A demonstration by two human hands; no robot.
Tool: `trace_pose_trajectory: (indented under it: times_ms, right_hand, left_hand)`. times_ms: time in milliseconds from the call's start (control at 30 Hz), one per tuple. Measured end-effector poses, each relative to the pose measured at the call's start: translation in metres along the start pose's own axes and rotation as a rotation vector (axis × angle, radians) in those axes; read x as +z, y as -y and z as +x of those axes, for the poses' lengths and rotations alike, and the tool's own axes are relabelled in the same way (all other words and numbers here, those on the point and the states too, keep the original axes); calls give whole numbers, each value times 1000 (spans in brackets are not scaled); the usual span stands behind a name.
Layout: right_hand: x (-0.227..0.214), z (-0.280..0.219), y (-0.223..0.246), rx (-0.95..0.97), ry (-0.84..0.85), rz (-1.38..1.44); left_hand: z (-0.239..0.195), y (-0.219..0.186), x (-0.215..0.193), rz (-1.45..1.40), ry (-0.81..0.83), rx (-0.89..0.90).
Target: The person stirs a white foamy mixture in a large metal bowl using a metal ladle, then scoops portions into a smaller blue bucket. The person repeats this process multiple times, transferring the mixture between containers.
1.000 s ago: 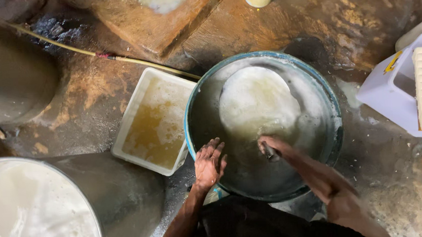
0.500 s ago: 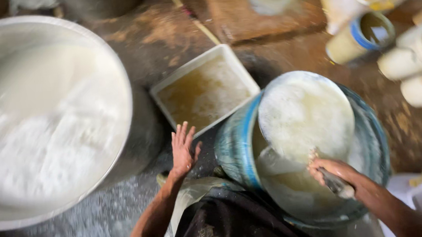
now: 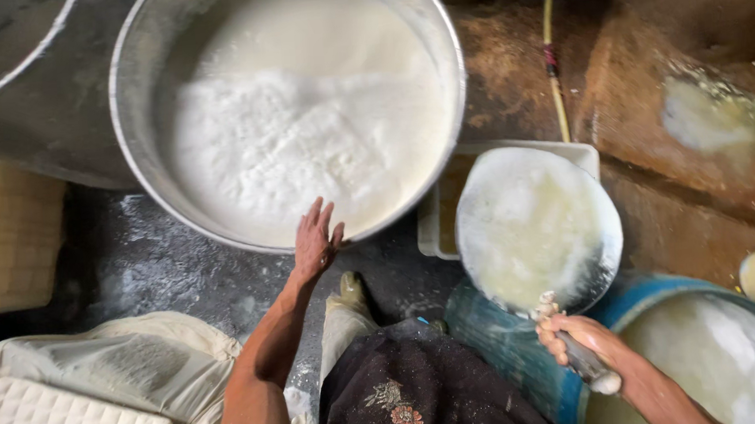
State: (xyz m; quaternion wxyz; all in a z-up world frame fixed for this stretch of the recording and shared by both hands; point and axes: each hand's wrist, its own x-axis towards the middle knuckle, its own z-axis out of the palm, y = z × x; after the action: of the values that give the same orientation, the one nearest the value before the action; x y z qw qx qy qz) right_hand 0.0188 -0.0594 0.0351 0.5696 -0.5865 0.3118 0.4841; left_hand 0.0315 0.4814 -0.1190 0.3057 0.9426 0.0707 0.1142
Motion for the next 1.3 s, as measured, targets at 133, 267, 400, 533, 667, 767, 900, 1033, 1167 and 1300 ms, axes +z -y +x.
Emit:
trace_pose_trajectory:
  times_ms: [133, 267, 400, 533, 667, 767, 900, 1033, 1167, 1300]
  right_hand:
    - [39, 82, 51, 29, 60, -98]
    - [73, 133, 102, -157, 54, -298]
    - [117, 148, 154, -384, -93, -298]
    - [128, 112, 183, -584, -343, -155]
    - [91, 66, 158, -852, -373, 99]
    - [44, 52, 101, -1044, -505, 256]
    - [-46, 30, -4, -1100, -802, 392]
    - [-125, -10, -128, -1008, -916, 600]
    - [-171, -35, -221, -743, -1378, 560]
    - [-176, -22, -285, -377, -1697, 472]
  left_hand:
    - [6, -2, -5, -30, 64, -110]
    - [7, -16, -10, 36, 58, -147]
    - [5, -13, -9, 21, 65, -160]
    - [9, 4, 3, 30, 127, -179]
    - [13, -2, 15, 18, -18, -83]
    - [30, -52, 40, 25, -52, 136]
    - [29, -173, 87, -269, 178, 348]
    - [-9, -293, 131, -456, 510, 543]
    - [-46, -374, 177, -485, 670, 698]
    - [-83, -410, 208, -412, 668, 730]
